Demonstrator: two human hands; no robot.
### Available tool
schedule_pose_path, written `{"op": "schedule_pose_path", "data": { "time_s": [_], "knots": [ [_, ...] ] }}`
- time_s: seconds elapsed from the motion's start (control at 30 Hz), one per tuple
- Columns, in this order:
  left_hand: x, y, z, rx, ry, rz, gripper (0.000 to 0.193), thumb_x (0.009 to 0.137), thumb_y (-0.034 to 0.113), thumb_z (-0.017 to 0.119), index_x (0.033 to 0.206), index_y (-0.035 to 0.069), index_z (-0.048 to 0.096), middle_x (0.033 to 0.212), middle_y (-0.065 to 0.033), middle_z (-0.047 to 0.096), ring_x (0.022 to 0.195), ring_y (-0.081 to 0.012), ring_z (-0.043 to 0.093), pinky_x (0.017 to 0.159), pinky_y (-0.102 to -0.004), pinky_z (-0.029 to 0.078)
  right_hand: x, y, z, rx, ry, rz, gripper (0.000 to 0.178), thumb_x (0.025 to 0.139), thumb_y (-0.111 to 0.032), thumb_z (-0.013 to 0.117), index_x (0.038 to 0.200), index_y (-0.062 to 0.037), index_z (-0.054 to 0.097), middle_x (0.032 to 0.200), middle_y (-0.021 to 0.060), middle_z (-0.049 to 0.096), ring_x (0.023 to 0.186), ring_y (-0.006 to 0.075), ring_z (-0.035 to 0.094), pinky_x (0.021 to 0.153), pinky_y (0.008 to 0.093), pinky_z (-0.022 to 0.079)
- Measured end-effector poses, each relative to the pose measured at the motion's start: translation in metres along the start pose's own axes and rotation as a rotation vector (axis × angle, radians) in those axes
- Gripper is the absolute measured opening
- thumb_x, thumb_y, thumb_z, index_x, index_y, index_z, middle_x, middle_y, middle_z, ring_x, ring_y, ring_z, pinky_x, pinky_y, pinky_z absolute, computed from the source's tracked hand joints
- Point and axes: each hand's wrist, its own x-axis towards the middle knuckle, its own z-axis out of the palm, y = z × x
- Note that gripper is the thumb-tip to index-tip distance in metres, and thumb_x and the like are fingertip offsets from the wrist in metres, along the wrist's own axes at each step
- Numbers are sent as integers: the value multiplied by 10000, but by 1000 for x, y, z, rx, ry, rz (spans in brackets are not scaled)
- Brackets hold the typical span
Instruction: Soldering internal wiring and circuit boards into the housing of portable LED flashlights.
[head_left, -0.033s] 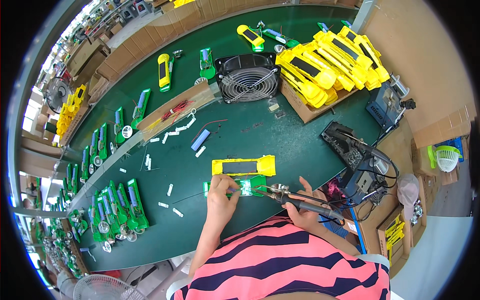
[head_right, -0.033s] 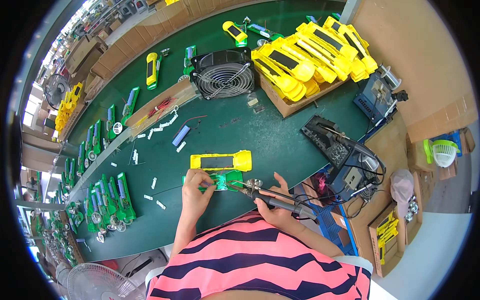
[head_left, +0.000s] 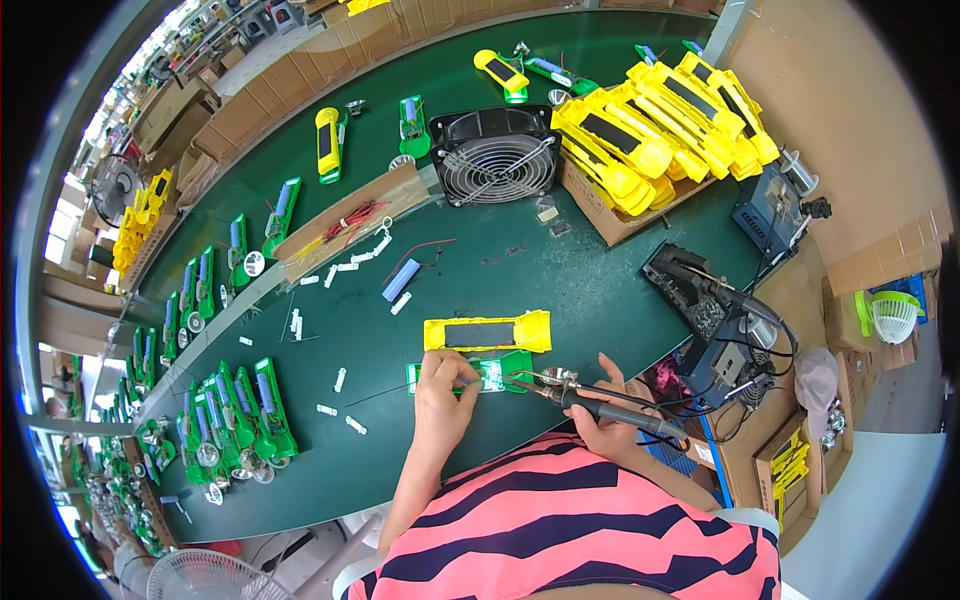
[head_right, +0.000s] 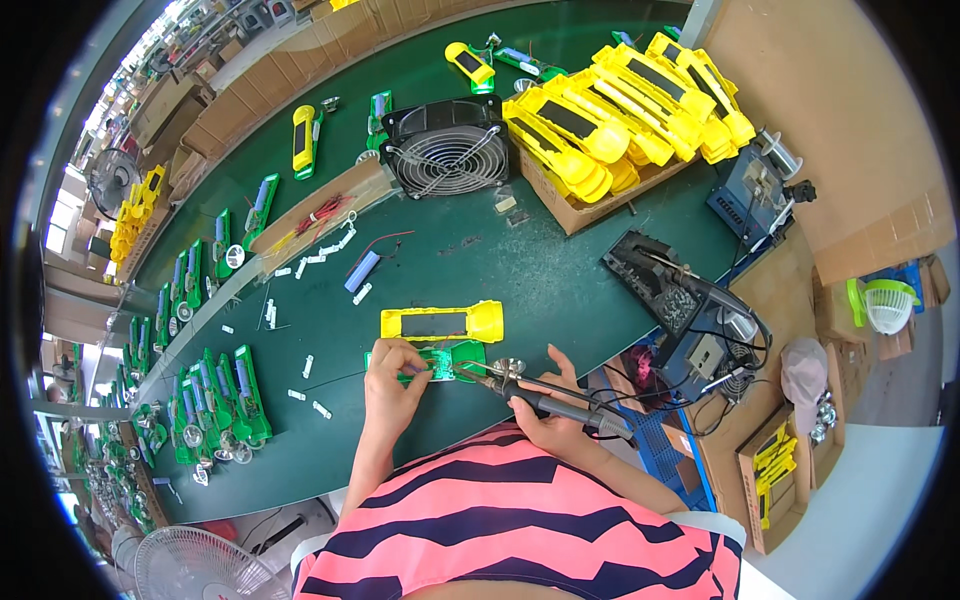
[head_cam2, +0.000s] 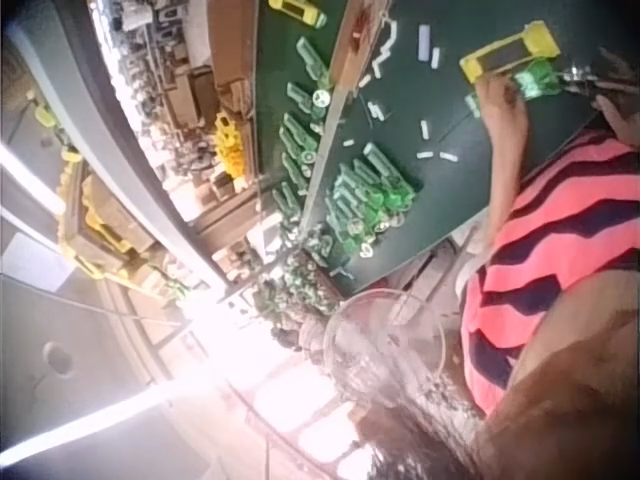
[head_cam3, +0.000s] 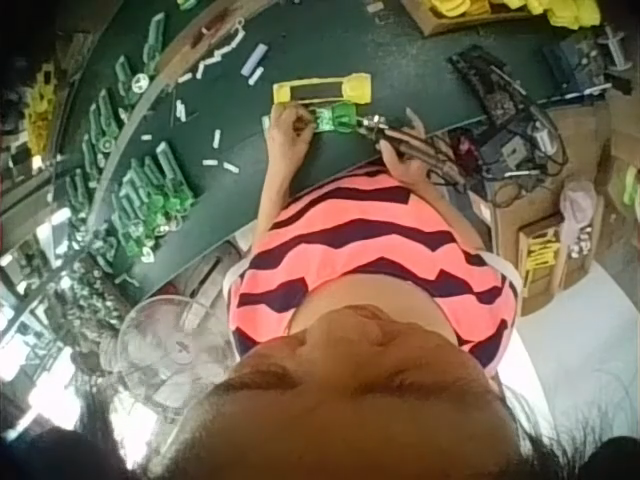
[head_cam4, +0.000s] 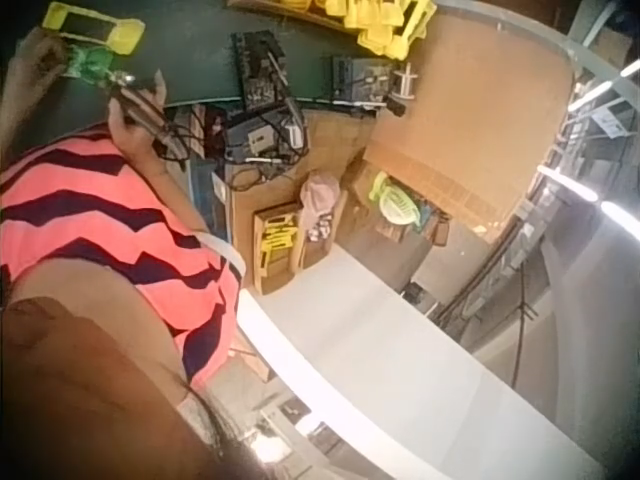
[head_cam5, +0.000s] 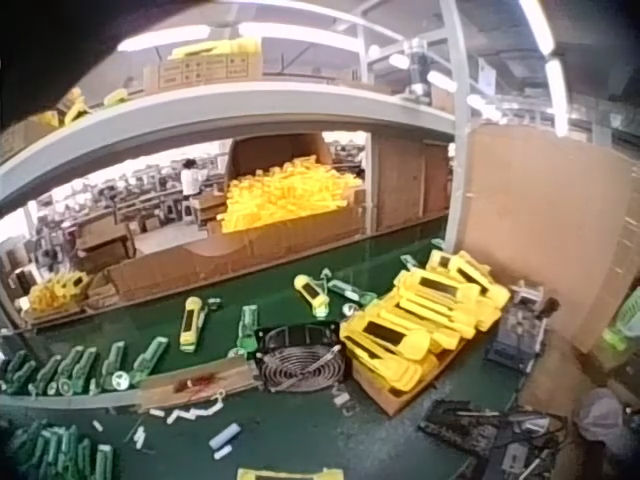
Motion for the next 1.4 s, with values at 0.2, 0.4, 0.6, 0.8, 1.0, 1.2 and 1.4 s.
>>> {"op": "schedule_pose_path", "data": {
  "time_s": [0.2,0.4,0.6,0.8,1.0,1.2,1.4],
  "knots": [
    [-9,-1,0,223,137,209,237,582,-29,709,736,11,533,866,-105,485,736,-225,505,570,-295,438,1,0,0,-22,-23,-26,181,715,-43,624,893,-37,589,603,26,608,533,126,552,990,463,272],
    [-26,0,-24,561,169,79,285,668,145,715,524,32,496,550,-97,475,475,-271,479,434,-378,372,7,-6,-1,-16,-34,-37,188,708,-43,628,893,-37,593,607,27,607,525,128,546,990,466,272],
    [-16,-6,-48,761,265,90,143,714,75,628,852,42,643,990,-158,559,858,-278,560,677,-339,457,12,-9,-4,-50,-57,-31,172,698,-41,634,866,-36,602,600,34,585,522,130,539,982,475,283],
    [-17,-5,-20,509,92,509,338,621,25,553,947,47,635,960,-101,552,859,-237,548,701,-318,435,16,-14,-6,-94,-66,-34,157,690,-46,642,843,-32,610,580,36,552,517,132,528,980,480,288],
    [-17,-10,-4,392,34,508,256,632,45,580,884,41,627,806,-46,541,702,-192,544,607,-302,436,15,-11,-7,-45,-80,44,157,683,-68,653,831,-36,616,605,38,556,568,134,540,990,470,279],
    [-10,3,-9,504,-83,529,257,652,54,579,905,35,619,767,-46,496,697,-184,526,600,-301,435,20,-9,-6,14,-52,89,151,672,-74,660,812,-35,619,632,40,576,611,140,558,992,459,279],
    [-9,3,-11,538,-132,535,260,663,56,578,919,32,617,765,-52,478,704,-183,518,597,-300,436,21,-5,-4,33,-65,116,153,663,-64,659,807,-33,618,667,49,597,641,146,571,991,455,280]
  ]
}}
